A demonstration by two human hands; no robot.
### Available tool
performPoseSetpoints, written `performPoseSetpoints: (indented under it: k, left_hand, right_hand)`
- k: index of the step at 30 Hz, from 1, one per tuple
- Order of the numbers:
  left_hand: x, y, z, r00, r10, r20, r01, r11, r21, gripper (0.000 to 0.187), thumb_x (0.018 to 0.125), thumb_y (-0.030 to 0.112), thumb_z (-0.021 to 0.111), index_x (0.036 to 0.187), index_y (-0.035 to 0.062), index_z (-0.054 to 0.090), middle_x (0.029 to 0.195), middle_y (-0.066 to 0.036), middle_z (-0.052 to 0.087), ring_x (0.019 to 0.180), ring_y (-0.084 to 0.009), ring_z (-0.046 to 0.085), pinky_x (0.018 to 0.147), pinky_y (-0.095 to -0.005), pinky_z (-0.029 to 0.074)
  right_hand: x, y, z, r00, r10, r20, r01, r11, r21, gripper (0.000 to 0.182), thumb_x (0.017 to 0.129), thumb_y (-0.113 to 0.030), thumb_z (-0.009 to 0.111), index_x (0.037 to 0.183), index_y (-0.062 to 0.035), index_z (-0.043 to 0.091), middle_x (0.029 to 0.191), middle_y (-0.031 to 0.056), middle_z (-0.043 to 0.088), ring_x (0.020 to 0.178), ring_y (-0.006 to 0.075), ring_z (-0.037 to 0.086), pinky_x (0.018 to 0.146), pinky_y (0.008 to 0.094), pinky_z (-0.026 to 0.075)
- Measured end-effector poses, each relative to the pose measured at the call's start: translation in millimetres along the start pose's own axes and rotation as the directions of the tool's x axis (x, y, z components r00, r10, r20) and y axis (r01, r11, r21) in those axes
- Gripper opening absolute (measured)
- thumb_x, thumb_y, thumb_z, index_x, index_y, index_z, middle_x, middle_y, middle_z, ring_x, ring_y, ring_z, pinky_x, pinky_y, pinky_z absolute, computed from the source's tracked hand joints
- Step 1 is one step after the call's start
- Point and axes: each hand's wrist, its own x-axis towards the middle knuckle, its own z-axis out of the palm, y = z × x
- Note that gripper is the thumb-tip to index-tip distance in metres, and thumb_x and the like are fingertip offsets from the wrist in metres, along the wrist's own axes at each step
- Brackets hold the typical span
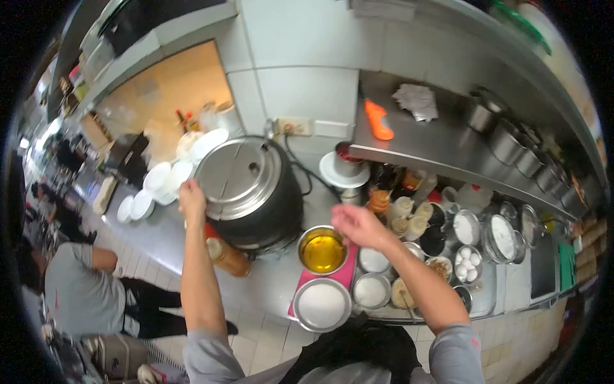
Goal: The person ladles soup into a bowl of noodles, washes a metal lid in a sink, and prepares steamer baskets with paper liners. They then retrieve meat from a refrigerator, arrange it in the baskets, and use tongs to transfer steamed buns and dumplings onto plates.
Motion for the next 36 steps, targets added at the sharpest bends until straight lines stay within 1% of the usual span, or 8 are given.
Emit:
performPoseSetpoints:
  k: [3,9,12,17,18,24,31,36]
  left_hand:
    - [5,4,-1,0.999,-0.003,0.052,0.004,0.999,-0.036,0.039,0.1,0.032,0.049,0.109,0.0001,0.069,0.107,-0.023,0.07,0.106,-0.0391,0.065,0.098,-0.0476,0.042]
    - [10,5,3,0.993,0.115,0.018,-0.115,0.993,-0.013,0.038,0.101,0.03,0.046,0.106,-0.0001,0.068,0.11,-0.021,0.068,0.107,-0.038,0.063,0.098,-0.0515,0.038]
    - [18,2,6,0.996,0.075,0.046,-0.072,0.995,-0.064,0.037,0.101,0.031,0.046,0.107,0.0006,0.067,0.111,-0.02,0.067,0.108,-0.0376,0.062,0.1,-0.0522,0.035]
    - [26,10,2,0.984,-0.063,0.169,0.05,0.995,0.081,0.036,0.1,0.03,0.047,0.111,0.001,0.065,0.107,-0.019,0.07,0.105,-0.0365,0.064,0.1,-0.0544,0.035]
    - [18,15,-2,0.991,-0.061,0.117,0.057,0.998,0.036,0.035,0.1,0.028,0.048,0.11,0.0,0.066,0.107,-0.019,0.071,0.106,-0.0346,0.066,0.097,-0.0499,0.042]
    - [16,-9,3,0.997,0.014,0.075,0.015,0.925,-0.379,0.038,0.102,0.029,0.049,0.114,-0.0011,0.069,0.112,-0.018,0.071,0.106,-0.0286,0.066,0.093,-0.0354,0.047]
    - [11,-10,-3,0.99,-0.112,0.088,0.142,0.811,-0.567,0.048,0.104,0.038,0.048,0.115,-0.0034,0.068,0.112,-0.016,0.07,0.106,-0.0244,0.063,0.096,-0.034,0.045]
    - [13,-8,0,0.972,-0.176,0.156,0.234,0.665,-0.709,0.064,0.104,0.047,0.05,0.127,-0.0123,0.059,0.123,-0.021,0.064,0.112,-0.0246,0.058,0.102,-0.0351,0.042]
  right_hand:
    - [48,-33,33,1.0,0.024,0.019,-0.024,1.0,0.016,0.051,0.098,-0.029,0.065,0.138,-0.0015,0.049,0.109,0.0074,0.062,0.096,0.0144,0.064,0.065,0.0304,0.06]
    - [104,-65,69,0.997,0.063,0.054,-0.068,0.993,0.092,0.052,0.098,-0.031,0.065,0.136,0.0009,0.048,0.11,0.0069,0.062,0.095,0.0135,0.063,0.063,0.0294,0.059]
    - [117,-68,75,0.998,0.061,-0.031,-0.056,0.988,0.141,0.048,0.097,-0.027,0.067,0.133,0.0011,0.05,0.104,0.0057,0.062,0.09,0.0133,0.062,0.061,0.0286,0.058]
    - [132,-69,74,0.996,0.022,-0.088,-0.005,0.981,0.193,0.048,0.097,-0.022,0.066,0.135,0.0014,0.048,0.105,0.0068,0.061,0.091,0.0142,0.062,0.061,0.0281,0.058]
    - [130,-71,74,0.996,-0.002,-0.092,0.019,0.983,0.183,0.052,0.097,-0.022,0.066,0.137,0.0033,0.046,0.104,0.0084,0.062,0.09,0.0156,0.063,0.061,0.0294,0.06]
    - [129,-66,74,0.992,-0.087,-0.093,0.083,0.995,-0.051,0.056,0.096,-0.021,0.066,0.141,0.0024,0.042,0.097,0.0069,0.062,0.08,0.0132,0.064,0.054,0.0293,0.058]
    - [91,-48,58,0.958,-0.281,-0.049,0.261,0.934,-0.245,0.05,0.095,-0.02,0.066,0.138,-0.0013,0.048,0.091,0.0054,0.061,0.073,0.0119,0.059,0.064,0.0291,0.051]
    - [54,-38,36,0.955,-0.294,-0.026,0.269,0.905,-0.33,0.047,0.095,-0.018,0.066,0.136,-0.0023,0.051,0.092,0.0049,0.062,0.075,0.0128,0.059,0.07,0.0292,0.05]
